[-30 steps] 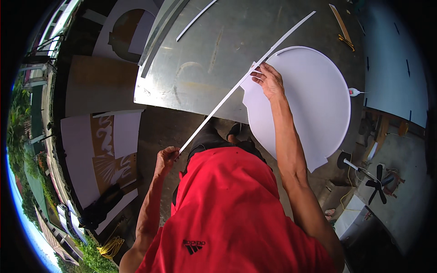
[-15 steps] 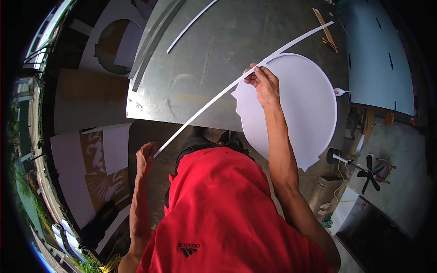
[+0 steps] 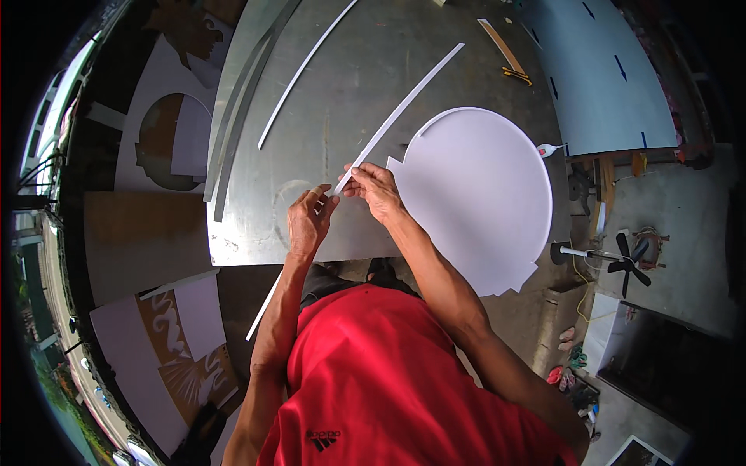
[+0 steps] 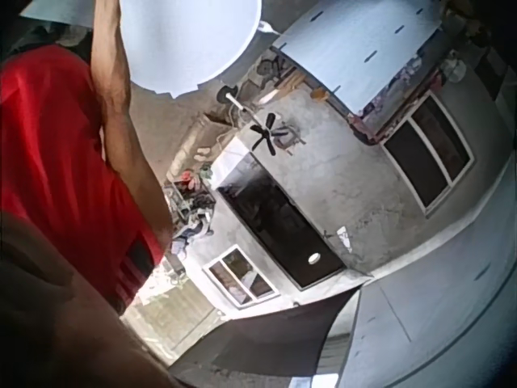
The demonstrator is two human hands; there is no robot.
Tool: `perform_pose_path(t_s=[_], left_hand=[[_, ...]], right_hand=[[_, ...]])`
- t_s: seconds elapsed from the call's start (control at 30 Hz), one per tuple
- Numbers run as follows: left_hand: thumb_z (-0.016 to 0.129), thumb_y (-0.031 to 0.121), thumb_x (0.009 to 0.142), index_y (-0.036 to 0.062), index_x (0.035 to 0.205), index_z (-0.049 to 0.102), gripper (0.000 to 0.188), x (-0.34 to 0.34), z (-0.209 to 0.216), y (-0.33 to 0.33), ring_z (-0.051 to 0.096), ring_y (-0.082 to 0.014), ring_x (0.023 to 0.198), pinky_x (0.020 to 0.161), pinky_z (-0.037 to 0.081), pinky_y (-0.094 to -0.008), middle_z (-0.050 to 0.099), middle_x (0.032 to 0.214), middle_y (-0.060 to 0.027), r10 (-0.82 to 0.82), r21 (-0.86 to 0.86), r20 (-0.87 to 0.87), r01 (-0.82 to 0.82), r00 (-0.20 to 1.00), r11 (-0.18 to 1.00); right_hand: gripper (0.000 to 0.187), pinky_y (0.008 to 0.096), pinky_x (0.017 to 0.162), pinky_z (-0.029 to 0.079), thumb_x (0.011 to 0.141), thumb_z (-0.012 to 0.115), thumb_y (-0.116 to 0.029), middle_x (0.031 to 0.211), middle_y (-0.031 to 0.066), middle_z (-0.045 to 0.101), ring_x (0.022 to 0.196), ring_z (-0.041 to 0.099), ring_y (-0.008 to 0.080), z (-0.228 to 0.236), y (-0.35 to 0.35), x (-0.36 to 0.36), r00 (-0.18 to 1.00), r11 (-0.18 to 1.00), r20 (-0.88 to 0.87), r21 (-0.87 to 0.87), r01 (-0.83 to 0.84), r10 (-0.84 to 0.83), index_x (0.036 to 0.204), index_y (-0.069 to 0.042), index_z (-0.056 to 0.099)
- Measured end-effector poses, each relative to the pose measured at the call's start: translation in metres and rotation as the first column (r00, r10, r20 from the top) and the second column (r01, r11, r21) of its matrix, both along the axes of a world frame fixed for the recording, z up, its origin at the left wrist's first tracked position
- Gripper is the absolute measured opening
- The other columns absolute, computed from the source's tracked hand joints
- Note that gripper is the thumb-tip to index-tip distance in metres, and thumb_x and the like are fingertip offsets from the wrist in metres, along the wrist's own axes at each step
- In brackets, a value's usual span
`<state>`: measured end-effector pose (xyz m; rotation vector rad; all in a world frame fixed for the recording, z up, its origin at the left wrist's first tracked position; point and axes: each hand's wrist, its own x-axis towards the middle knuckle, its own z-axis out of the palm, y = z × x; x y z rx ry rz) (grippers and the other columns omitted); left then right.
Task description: The person applies glue to the edge of a large white circular plastic sheet and presses a thin white plastic strip onto it. They use a utility knife to cut the strip to length and continue attaching it along the perimeter of the sheet.
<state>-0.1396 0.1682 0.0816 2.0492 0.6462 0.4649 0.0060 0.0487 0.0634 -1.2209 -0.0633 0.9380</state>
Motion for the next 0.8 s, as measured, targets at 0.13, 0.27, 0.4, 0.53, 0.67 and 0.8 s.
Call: perform_pose_path(t_s=[0.13,0.27,0.4,0.53,0.67,0.8], left_hand=[[0.080,0.017,0.092,0.0060,0.109,0.079,0.021,0.023,-0.031,0.012,0.069,-0.0286,0.070,0.067,0.054,-0.0398,0.070,0.082,-0.0130,0.001,0.005,0.022,-0.001,1.000,1.000],[0.077,0.016,0.093,0.0078,0.105,0.080,0.015,0.040,-0.061,0.040,0.069,-0.0328,0.072,0.068,0.053,-0.0422,0.070,0.083,-0.0132,0.067,0.037,-0.044,-0.065,0.997,0.997],[0.075,0.019,0.094,0.0101,0.105,0.080,0.015,0.054,-0.091,0.062,0.063,-0.0317,0.083,0.075,0.052,-0.0437,0.069,0.084,-0.0102,0.049,0.223,-0.077,-0.030,0.996,0.974],[0.075,0.017,0.094,0.0111,0.108,0.079,0.016,0.055,-0.098,0.064,0.061,-0.0307,0.085,0.077,0.051,-0.0437,0.068,0.087,-0.0088,0.100,0.380,-0.121,-0.047,0.988,0.924],[0.071,0.015,0.098,0.0110,0.115,0.074,0.018,0.066,-0.107,0.054,0.060,-0.0318,0.088,0.077,0.048,-0.0445,0.064,0.098,-0.0110,0.102,0.507,-0.022,-0.077,0.995,0.858],[0.065,0.014,0.100,0.0103,0.128,0.067,0.028,0.057,-0.112,0.047,0.058,-0.0328,0.089,0.082,0.044,-0.0453,0.064,0.098,-0.0119,0.268,0.611,-0.172,-0.110,0.948,0.784]], right_hand=[[0.030,0.0323,0.073,0.062,0.107,0.064,-0.022,0.102,0.0141,0.077,0.085,0.074,0.0205,-0.006,-0.002,0.020,0.995,0.989,0.001,-0.108,-0.103,0.103,0.119,0.004,0.071],[0.028,0.0313,0.066,0.061,0.107,0.063,-0.022,0.099,0.0130,0.078,0.079,0.073,0.0181,0.001,-0.034,0.059,0.956,0.899,0.265,-0.439,0.004,0.125,0.119,0.002,0.072],[0.027,0.0316,0.074,0.061,0.102,0.067,-0.019,0.103,0.0092,0.078,0.088,0.072,0.0169,0.000,-0.100,0.152,0.815,0.734,0.531,-0.646,0.212,0.232,0.121,-0.001,0.074],[0.026,0.0373,0.090,0.059,0.100,0.069,-0.022,0.108,0.0135,0.079,0.099,0.075,0.0260,-0.013,-0.161,0.273,0.643,0.549,0.677,-0.710,0.442,0.358,0.120,-0.008,0.076],[0.036,0.0444,0.111,0.049,0.095,0.066,-0.020,0.134,0.0171,0.069,0.128,0.063,0.0355,-0.029,-0.211,0.409,0.534,0.422,0.695,-0.718,0.554,0.482,0.128,-0.006,0.070],[0.055,0.0453,0.116,0.045,0.095,0.071,-0.029,0.147,0.0180,0.059,0.135,0.058,0.0366,-0.047,-0.198,0.496,0.376,0.253,0.597,-0.712,0.655,0.708,0.145,-0.010,0.058]])
